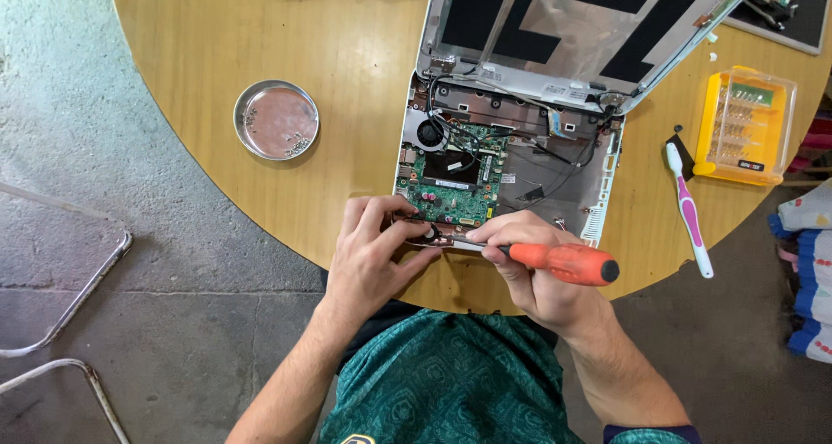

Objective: The person disassembles a laptop by removing screws from the bottom case and placing them in a small metal dish. They then use a screwdriver to loosen additional screws on the motherboard and carefully disconnect several internal cables and connectors from the motherboard and chassis.

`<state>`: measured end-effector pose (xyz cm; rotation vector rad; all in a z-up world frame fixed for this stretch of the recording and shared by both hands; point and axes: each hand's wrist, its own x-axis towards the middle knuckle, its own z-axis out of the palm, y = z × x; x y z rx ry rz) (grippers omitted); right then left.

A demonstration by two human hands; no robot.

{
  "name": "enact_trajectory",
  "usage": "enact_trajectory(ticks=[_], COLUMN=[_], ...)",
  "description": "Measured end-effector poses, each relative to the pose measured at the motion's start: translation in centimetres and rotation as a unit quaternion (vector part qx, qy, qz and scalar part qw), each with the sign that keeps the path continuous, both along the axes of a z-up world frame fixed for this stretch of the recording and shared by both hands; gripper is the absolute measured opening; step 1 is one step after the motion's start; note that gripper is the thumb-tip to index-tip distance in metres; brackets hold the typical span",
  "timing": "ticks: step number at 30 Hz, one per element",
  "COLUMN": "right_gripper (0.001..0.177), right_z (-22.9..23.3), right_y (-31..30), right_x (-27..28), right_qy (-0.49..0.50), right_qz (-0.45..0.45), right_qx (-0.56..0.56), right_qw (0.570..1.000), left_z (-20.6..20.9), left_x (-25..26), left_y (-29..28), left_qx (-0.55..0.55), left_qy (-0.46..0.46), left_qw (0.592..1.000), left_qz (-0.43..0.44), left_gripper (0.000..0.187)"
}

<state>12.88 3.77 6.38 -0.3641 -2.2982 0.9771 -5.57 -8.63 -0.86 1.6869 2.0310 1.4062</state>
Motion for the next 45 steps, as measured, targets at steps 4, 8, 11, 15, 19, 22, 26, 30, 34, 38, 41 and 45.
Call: enact_trajectory(ticks=[4, 8, 11, 15, 19, 22, 26, 30, 34, 38, 41, 45], right_gripper=[0.008, 0.008, 0.008, 0.006, 0.007, 0.007, 0.006, 0.006, 0.006, 0.006, 0.006, 0.006], right_z=[0.4, 0.5, 0.3, 0.1, 0.2, 0.2, 1.0, 1.3, 0.7, 0.9, 1.1, 1.0], right_y=[0.0, 0.0, -0.1, 0.0, 0.0, -0.1, -0.4, -0.5, -0.4, -0.3, -0.3, -0.4], right_x=[-0.3, 0.0, 0.1, 0.2, 0.2, 0.0, -0.4, -0.5, -0.1, -0.2, -0.3, -0.4], right_qy=[-0.004, -0.018, -0.015, 0.002, -0.002, -0.002, -0.005, 0.011, 0.013, 0.015, 0.008, 0.009], right_qz=[-0.005, -0.021, -0.022, -0.014, -0.014, -0.006, -0.011, -0.015, -0.017, -0.015, -0.017, -0.016], right_qx=[-0.011, 0.003, 0.004, 0.002, 0.004, -0.002, 0.010, 0.002, -0.001, -0.004, 0.002, 0.002], right_qw=[1.000, 1.000, 1.000, 1.000, 1.000, 1.000, 1.000, 1.000, 1.000, 1.000, 1.000, 1.000], left_z=[0.1, -0.1, -0.3, -0.3, -0.1, -0.1, -0.2, -0.2, -0.1, 0.1, 0.3, -0.1], left_x=[0.0, 0.0, 0.0, 0.0, 0.0, 0.1, 0.1, 0.1, 0.1, 0.1, 0.1, 0.1], left_y=[0.0, 0.0, -0.1, -0.1, 0.0, 0.0, 0.0, 0.0, 0.0, 0.0, 0.1, 0.0], left_qx=[-0.001, -0.004, -0.009, -0.011, -0.012, -0.012, -0.006, -0.007, -0.008, -0.010, -0.010, -0.007], left_qy=[0.004, -0.002, -0.003, -0.003, -0.001, -0.008, -0.005, -0.003, 0.000, -0.008, -0.013, -0.010], left_qw=[1.000, 1.000, 1.000, 1.000, 1.000, 1.000, 1.000, 1.000, 1.000, 1.000, 1.000, 1.000], left_qz=[0.001, -0.002, -0.002, 0.002, 0.000, 0.002, 0.004, 0.005, 0.006, 0.005, 0.003, 0.003], left_gripper=[0.025, 0.026, 0.026, 0.025, 0.026, 0.025, 0.025, 0.026, 0.026, 0.026, 0.025, 0.026])
